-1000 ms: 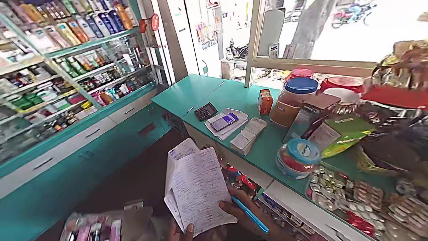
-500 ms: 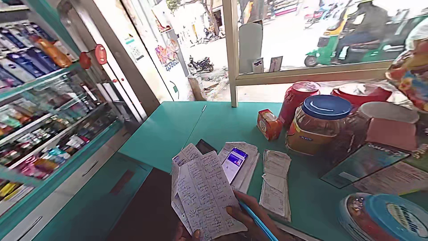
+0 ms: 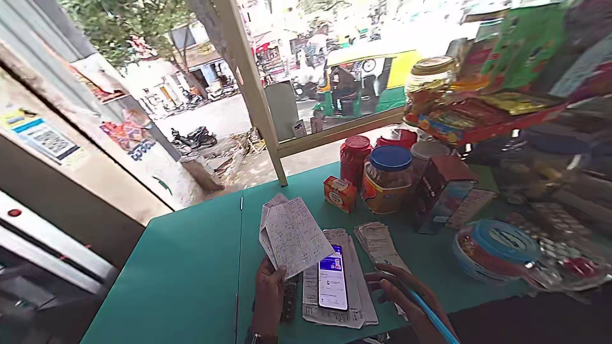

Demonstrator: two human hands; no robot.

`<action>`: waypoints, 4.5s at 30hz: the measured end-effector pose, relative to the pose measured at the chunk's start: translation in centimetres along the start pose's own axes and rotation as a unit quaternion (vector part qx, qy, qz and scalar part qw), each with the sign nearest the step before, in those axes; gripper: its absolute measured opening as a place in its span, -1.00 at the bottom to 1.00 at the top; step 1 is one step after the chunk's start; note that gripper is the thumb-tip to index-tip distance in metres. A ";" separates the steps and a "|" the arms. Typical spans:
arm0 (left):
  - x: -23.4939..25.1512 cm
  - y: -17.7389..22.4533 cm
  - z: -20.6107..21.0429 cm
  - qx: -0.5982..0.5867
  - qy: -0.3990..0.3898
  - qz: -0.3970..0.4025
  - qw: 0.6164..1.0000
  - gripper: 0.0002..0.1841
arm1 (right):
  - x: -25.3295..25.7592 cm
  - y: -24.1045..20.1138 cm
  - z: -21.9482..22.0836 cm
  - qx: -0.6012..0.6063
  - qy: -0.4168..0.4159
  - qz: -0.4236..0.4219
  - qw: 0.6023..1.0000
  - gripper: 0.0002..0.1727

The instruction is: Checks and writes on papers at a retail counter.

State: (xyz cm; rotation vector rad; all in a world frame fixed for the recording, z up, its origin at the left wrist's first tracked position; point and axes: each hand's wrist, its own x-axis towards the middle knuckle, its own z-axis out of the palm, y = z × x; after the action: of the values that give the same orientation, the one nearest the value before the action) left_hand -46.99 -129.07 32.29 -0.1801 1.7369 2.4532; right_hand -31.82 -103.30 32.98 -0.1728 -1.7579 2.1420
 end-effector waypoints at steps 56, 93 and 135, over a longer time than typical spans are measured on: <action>18.6 -0.7 5.9 0.577 -0.085 -0.080 0.808 0.33 | -10.6 -0.9 3.3 -0.122 0.106 -0.055 0.985 -0.70; -3.3 -1.8 -30.9 0.678 0.206 0.160 0.687 -0.45 | 3.8 19.3 39.8 -0.263 -0.369 -0.122 0.883 -0.86; -3.2 -1.8 -30.7 0.696 0.215 0.157 0.667 -0.46 | 4.3 19.7 39.8 -0.263 -0.353 -0.106 0.891 -0.86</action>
State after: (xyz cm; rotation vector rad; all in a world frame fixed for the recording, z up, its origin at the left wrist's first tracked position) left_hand -42.82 -157.60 21.07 -0.2794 3.4299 0.4890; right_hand -52.46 -141.58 23.12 0.7254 -2.5824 1.6107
